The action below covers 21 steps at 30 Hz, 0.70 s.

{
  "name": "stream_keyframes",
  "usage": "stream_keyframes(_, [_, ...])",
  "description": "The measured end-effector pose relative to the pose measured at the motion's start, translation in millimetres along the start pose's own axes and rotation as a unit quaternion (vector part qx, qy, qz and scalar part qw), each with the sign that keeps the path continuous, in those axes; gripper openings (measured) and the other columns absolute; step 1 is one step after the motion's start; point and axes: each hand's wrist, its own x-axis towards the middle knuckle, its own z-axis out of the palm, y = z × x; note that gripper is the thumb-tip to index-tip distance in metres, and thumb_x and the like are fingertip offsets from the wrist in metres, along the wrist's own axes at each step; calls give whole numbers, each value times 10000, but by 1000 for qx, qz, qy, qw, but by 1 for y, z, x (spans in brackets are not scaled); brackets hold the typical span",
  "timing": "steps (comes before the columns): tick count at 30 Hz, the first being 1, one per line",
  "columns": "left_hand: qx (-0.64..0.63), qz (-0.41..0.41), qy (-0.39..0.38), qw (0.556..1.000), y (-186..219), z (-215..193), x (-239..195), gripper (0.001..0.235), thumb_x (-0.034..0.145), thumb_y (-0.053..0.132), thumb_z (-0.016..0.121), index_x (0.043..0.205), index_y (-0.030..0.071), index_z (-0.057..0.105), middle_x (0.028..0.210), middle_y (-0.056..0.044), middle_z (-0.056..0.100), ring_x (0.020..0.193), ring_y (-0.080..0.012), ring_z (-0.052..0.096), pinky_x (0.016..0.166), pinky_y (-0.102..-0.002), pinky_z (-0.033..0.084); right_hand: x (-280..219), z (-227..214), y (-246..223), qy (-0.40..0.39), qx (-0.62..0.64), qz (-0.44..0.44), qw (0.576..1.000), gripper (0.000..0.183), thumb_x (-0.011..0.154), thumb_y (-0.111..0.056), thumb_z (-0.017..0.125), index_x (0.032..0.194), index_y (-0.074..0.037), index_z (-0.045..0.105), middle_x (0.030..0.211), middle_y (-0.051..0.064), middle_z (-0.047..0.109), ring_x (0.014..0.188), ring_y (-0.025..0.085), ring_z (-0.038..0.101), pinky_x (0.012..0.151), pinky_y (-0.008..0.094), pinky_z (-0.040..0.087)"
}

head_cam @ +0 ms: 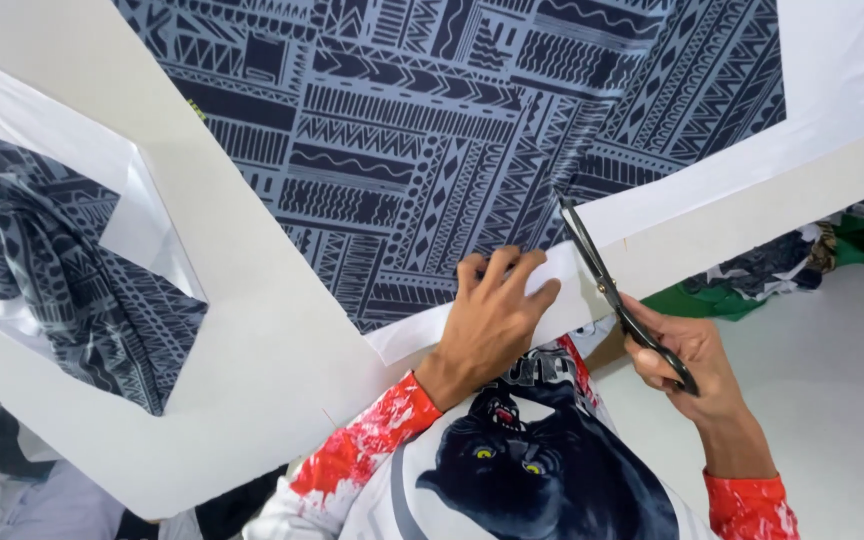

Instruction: The person is using scissors to cut out specific patterned shapes from a large sheet of fabric on a cutting table.

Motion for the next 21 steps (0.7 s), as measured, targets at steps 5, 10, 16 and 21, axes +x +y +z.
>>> stream_keyframes(5, [54, 3, -1, 999, 4, 13, 11, 459, 867, 230, 728, 1307, 195, 602, 1296, -64, 556, 1123, -272, 548, 883, -460, 442, 6, 4, -13, -22, -3, 9, 1000, 674, 825, -146, 748, 1454, -2, 554, 625, 15, 482, 505, 102, 318, 419, 219, 235])
stream_keyframes(10, [25, 13, 38, 999, 2, 29, 7, 359, 1023, 383, 557, 1331, 208, 618, 1218, -144, 543, 1069, -340, 557, 888, -503, 393, 27, 5, -5, -8, 33, -49, 998, 602, 767, -25, 726, 1348, 69, 603, 566, 122, 576, 385, 103, 506, 294, 170, 373])
stream_keyframes(16, [5, 7, 35, 999, 3, 26, 11, 335, 1048, 396, 516, 1289, 207, 651, 1159, -127, 547, 1017, -310, 555, 872, -480, 393, 39, 13, -12, -10, 40, -40, 998, 574, 796, -14, 715, 1355, 58, 603, 585, 128, 581, 401, 112, 507, 303, 178, 388])
stream_keyframes(21, [30, 26, 47, 998, -1, 26, 12, 340, 981, 375, 630, 1282, 218, 643, 1156, -123, 548, 992, -312, 558, 863, -474, 399, 45, 24, -15, 13, -6, -47, 999, 616, 774, 48, 729, 1376, 22, 597, 621, 128, 589, 435, 101, 516, 336, 175, 401])
